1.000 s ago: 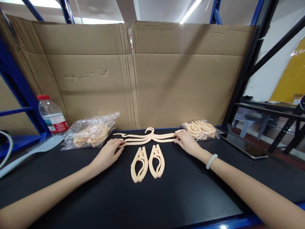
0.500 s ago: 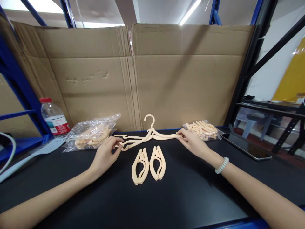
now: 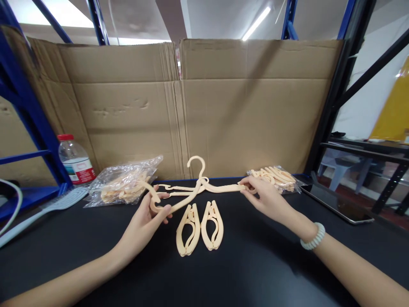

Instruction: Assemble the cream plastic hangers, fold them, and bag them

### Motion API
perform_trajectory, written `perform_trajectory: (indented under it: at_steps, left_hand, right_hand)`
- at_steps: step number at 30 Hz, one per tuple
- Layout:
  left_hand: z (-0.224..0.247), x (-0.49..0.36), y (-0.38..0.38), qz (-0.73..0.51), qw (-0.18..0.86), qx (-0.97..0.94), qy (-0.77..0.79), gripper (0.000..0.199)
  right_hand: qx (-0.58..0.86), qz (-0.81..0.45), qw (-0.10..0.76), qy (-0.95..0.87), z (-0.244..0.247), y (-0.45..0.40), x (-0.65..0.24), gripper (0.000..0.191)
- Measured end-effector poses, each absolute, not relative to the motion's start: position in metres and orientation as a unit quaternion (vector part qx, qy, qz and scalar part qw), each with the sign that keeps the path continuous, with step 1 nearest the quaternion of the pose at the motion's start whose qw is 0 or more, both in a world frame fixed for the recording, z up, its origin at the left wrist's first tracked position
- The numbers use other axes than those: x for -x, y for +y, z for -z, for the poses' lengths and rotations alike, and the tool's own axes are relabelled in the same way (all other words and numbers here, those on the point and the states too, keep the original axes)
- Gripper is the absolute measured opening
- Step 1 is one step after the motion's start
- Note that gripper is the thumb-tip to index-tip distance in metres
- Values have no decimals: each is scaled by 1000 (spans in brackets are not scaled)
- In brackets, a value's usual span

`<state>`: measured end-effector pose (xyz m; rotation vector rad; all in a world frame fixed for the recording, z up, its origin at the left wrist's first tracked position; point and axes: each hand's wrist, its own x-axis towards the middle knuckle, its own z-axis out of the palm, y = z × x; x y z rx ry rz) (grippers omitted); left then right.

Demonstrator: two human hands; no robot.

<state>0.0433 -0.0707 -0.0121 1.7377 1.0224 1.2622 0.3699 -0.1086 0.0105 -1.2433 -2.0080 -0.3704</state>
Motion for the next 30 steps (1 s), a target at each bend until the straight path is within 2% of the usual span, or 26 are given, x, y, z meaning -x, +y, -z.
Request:
perform_trajectory:
  at_steps: [6, 11, 15, 18, 21, 25, 28, 30]
  left_hand:
    - [13, -41, -73, -473, 336, -724, 373, 54]
    - [9, -39, -75, -488, 312, -713, 394, 34]
    - [10, -39, -74, -469, 325, -718, 399, 28]
    - [11, -39, -74, -464, 333, -719, 396, 28]
    - [10, -40, -75, -466, 340, -717, 392, 28]
    - [8, -41, -76, -474, 338, -716, 386, 26]
    - [8, -40, -75, -474, 338, -717, 383, 25]
    - [8, -40, -75, -473, 337, -716, 387, 25]
  right_hand:
    - [440, 150, 319, -826, 2, -109, -356, 17]
    - [437, 262, 293, -809, -1, -110, -356, 18]
    - [467, 358, 251, -768, -1, -116, -355, 29]
    - [490, 378, 241, -748, -1, -119, -353, 37]
    - [492, 337, 276, -754, -1, -119, -351, 36]
    - [462, 228, 378, -769, 1, -115, -348, 28]
    - [467, 109, 441, -759, 6, -111, -345, 25]
    - [473, -1, 476, -741, 9, -109, -343, 30]
